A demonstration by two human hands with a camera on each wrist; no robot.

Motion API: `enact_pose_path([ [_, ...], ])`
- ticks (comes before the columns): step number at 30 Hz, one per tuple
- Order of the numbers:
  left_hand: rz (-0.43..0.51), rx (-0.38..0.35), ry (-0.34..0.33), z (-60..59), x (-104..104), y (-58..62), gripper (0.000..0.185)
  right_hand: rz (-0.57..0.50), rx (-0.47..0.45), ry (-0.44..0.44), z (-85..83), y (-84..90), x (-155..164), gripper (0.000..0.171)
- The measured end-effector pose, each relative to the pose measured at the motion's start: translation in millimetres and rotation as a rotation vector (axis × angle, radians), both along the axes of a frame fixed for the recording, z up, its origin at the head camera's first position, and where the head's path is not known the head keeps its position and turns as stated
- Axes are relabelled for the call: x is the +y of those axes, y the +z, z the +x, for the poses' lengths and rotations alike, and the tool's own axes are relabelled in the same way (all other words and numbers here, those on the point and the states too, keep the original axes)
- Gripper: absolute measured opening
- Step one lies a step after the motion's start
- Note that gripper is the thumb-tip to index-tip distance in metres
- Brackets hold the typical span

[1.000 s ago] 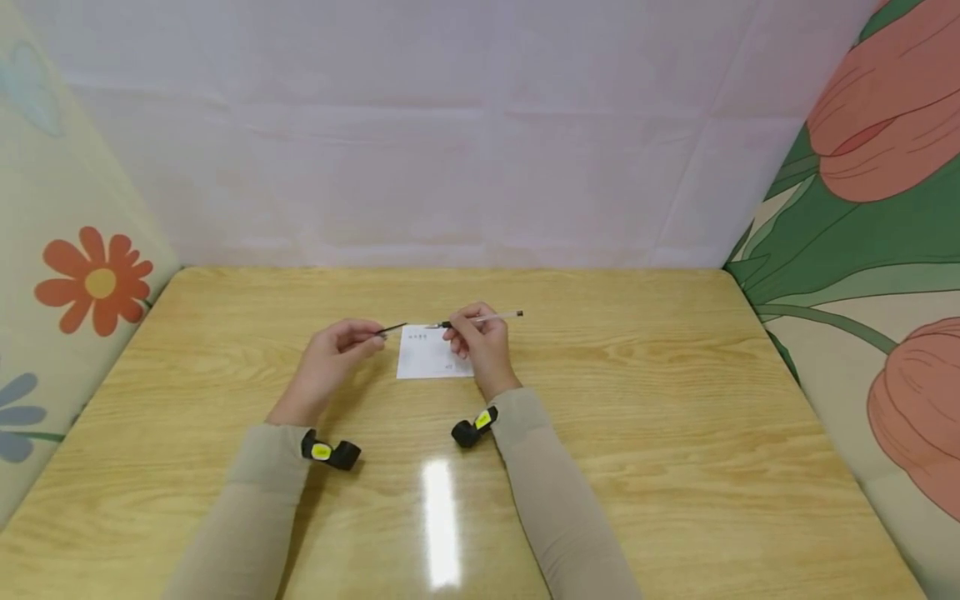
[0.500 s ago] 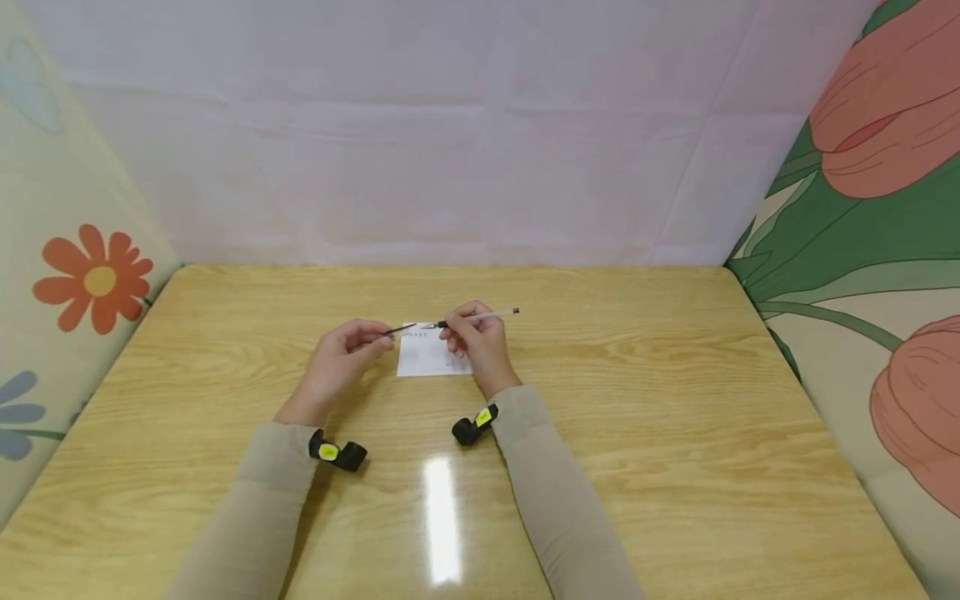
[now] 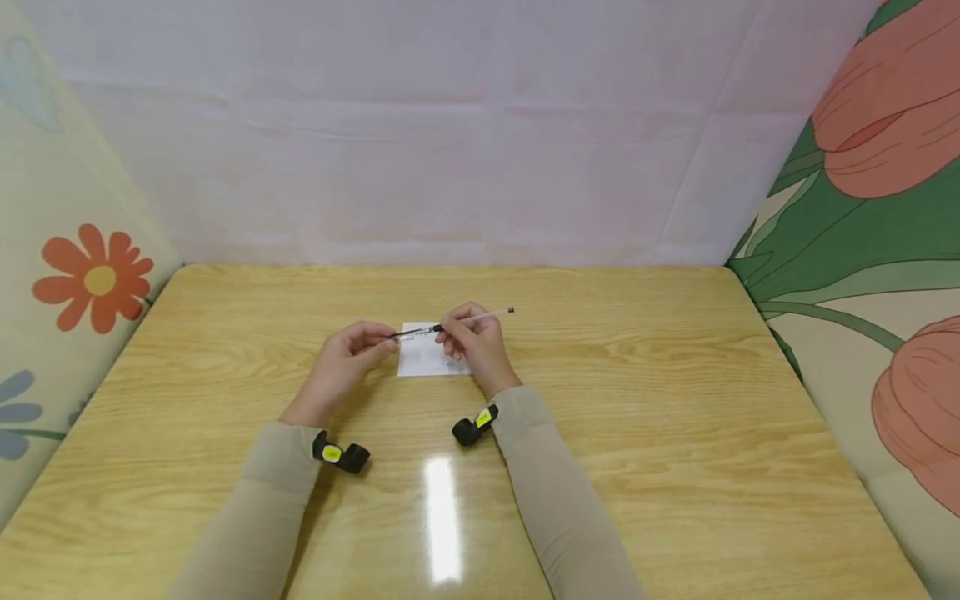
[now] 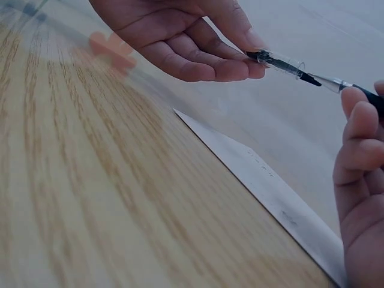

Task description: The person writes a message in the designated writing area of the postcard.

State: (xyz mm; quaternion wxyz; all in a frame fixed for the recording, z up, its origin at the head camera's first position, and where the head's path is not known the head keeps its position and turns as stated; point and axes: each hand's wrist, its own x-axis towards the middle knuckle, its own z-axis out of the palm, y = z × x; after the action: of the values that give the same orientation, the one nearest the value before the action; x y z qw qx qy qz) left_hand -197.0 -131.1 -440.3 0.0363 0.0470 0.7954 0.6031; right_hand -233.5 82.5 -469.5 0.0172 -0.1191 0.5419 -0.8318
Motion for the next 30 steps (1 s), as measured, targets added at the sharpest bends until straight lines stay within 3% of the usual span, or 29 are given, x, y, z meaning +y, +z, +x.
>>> enact_pose_path([
  [17,0.029,-0.043,0.003,2.6,6.0,3.3,0.03,0.035,0.001,0.059,2.8,3.1,0.3,0.01],
  [30,0.046,-0.074,-0.028,4.4,5.9,5.5,0.031,0.067,0.022,0.037,1.0,0.5,0.3,0.007],
])
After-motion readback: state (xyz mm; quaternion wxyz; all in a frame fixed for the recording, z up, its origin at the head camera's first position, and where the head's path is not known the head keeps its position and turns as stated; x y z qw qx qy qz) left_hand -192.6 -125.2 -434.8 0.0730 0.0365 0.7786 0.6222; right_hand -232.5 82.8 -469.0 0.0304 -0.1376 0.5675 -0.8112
